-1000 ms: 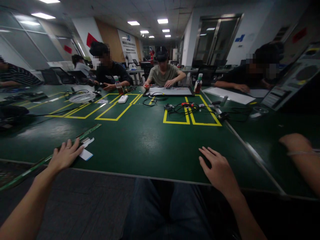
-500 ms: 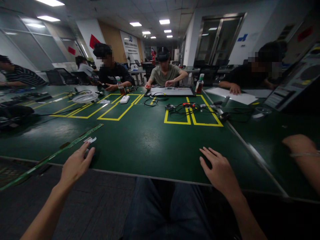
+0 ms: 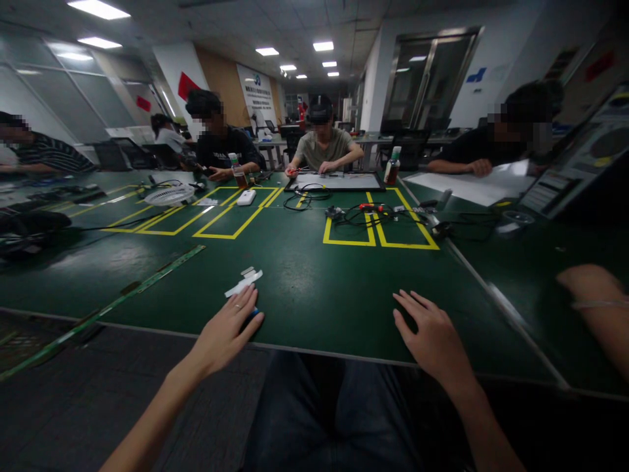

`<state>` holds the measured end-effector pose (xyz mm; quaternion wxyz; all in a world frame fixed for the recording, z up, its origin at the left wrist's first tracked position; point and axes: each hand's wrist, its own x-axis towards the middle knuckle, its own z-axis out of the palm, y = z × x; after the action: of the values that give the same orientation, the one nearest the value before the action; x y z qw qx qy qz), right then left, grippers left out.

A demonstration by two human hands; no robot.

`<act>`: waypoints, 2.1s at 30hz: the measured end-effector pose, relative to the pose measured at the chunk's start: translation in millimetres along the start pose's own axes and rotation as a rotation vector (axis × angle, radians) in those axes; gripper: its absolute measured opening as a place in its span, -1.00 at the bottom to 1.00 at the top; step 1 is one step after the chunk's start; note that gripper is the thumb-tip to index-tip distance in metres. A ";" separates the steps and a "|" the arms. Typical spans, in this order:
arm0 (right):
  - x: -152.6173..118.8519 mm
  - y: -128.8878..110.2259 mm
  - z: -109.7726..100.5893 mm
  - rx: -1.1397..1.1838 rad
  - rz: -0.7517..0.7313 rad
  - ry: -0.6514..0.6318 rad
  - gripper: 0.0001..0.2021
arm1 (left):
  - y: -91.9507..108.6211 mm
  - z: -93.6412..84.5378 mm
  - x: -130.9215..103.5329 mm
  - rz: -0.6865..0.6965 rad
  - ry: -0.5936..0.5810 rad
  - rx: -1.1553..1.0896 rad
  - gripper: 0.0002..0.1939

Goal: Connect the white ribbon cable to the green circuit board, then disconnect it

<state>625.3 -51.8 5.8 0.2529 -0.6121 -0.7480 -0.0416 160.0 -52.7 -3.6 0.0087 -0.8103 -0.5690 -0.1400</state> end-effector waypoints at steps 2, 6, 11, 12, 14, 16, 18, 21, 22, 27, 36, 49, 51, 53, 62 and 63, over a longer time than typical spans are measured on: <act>0.2 0.4 0.1 0.005 0.002 -0.002 -0.57 | 26.7 -1.5 5.5 0.114 -0.024 -0.017 -0.31; 0.4 0.5 0.2 0.016 0.002 -0.005 -0.58 | 75.7 -9.1 18.0 0.340 -0.110 -0.099 -0.31; 0.8 -1.3 -1.4 0.014 0.009 -0.023 -0.57 | 122.1 -14.1 31.9 0.542 -0.208 -0.204 -0.30; 0.8 -1.6 -1.8 0.012 0.011 -0.024 -0.57 | 128.9 -13.0 34.1 0.571 -0.213 -0.219 -0.30; 0.9 -2.1 -2.3 0.011 0.013 -0.021 -0.57 | 140.0 -9.2 38.1 0.621 -0.212 -0.237 -0.31; 1.0 -2.2 -2.3 0.015 0.011 -0.012 -0.58 | 147.5 -4.8 41.1 0.657 -0.201 -0.246 -0.33; 1.0 -2.2 -2.1 0.019 0.007 -0.005 -0.59 | 151.5 -1.6 43.0 0.680 -0.185 -0.257 -0.36; 1.0 -1.7 -1.5 0.020 0.002 -0.002 -0.59 | 153.1 -0.4 44.2 0.688 -0.161 -0.266 -0.39; 1.0 -1.5 -1.3 0.020 0.001 -0.002 -0.59 | 153.1 -0.8 44.3 0.688 -0.157 -0.263 -0.39; 1.0 -1.2 -1.4 0.018 0.005 -0.009 -0.58 | 152.7 -4.3 41.5 0.696 -0.147 -0.233 -0.42; -0.2 -0.5 -1.4 0.011 0.007 -0.024 -0.58 | 49.5 -19.6 33.1 0.244 0.151 -0.050 -0.44; -0.1 -1.2 -2.0 0.036 0.017 -0.007 -0.58 | -216.4 -53.8 -16.2 -0.918 -0.033 0.177 -0.13; -0.2 -0.9 -1.7 0.031 0.018 -0.007 -0.59 | -215.8 -52.0 -15.2 -0.907 -0.019 0.198 -0.16; -0.1 -0.9 -1.8 0.024 0.016 -0.012 -0.58 | -209.7 -51.2 -14.2 -0.913 -0.010 0.214 -0.13; 0.4 -2.7 -3.5 0.028 0.010 -0.008 -0.59 | -172.9 -56.2 -15.9 -0.801 -0.026 0.388 -0.29; 0.4 -3.3 -3.9 0.026 0.009 -0.008 -0.59 | -171.8 -57.1 -14.9 -0.783 -0.060 0.356 -0.32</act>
<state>623.4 -53.7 10.2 0.2580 -0.6125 -0.7467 -0.0282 -15.9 -15.8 22.8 0.0780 -0.5228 -0.8488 -0.0091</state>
